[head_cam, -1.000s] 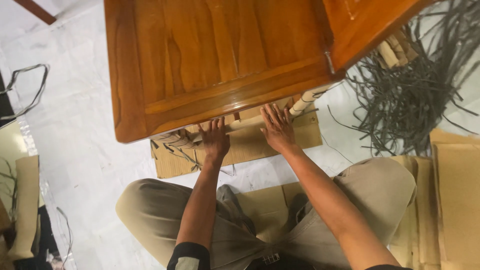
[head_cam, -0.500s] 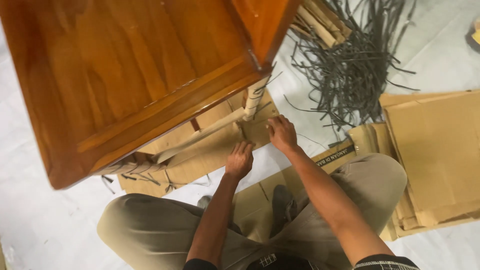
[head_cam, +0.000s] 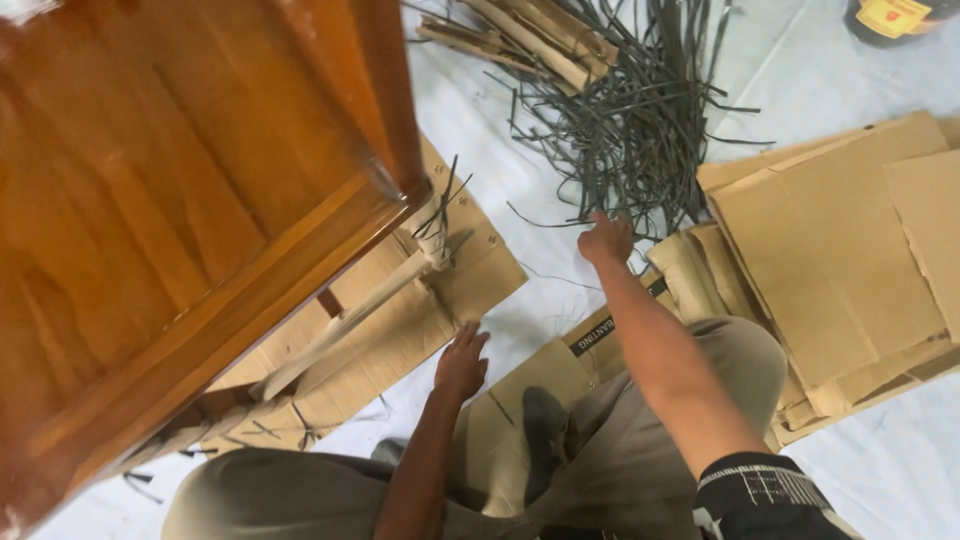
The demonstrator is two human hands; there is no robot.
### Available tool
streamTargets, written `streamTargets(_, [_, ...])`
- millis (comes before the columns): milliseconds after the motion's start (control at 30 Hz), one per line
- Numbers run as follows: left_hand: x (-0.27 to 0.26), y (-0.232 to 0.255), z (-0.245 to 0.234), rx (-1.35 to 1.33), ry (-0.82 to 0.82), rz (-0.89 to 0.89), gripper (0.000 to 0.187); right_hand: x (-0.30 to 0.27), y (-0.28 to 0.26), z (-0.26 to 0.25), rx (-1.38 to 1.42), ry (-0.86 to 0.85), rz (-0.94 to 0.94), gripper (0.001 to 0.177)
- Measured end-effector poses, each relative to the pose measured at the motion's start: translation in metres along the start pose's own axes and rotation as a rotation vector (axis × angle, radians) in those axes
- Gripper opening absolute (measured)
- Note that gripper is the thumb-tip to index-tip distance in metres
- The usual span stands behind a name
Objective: Wrapping wooden chair legs with protective cardboard and plastic strips.
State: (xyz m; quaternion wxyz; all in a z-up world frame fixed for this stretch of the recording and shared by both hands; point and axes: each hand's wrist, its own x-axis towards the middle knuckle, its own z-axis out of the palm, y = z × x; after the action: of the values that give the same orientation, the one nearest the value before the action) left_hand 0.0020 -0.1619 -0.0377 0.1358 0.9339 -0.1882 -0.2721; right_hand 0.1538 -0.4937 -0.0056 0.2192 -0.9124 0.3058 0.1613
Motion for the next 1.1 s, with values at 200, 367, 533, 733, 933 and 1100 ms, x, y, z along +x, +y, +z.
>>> streamTargets(200, [0.000, 0.009, -0.017, -0.074, -0.036, -0.025, 0.053, 0.087, 0.069, 0.017, -0.236, -0.126, 0.107, 0.057])
streamTargets(367, [0.008, 0.002, -0.017, -0.139, -0.106, -0.095, 0.053, 0.097, 0.079, 0.032, -0.224, -0.189, 0.086, 0.054])
streamTargets(533, [0.010, 0.008, -0.016, -0.147, -0.129, -0.150, 0.051, 0.069, 0.040, 0.031, -0.263, -0.151, -0.068, 0.045])
streamTargets(733, [0.005, 0.012, -0.028, -0.145, -0.158, -0.139, 0.052, 0.058, -0.011, 0.018, -0.364, -0.170, -0.150, 0.032])
streamTargets(933, [0.006, 0.011, -0.029, -0.144, -0.185, -0.142, 0.053, 0.043, -0.030, -0.013, 0.020, -0.140, -0.196, 0.055])
streamTargets(1100, [0.000, 0.016, -0.045, -0.191, -0.213, -0.141, 0.053, 0.110, 0.005, 0.074, 0.003, -0.353, -0.110, 0.063])
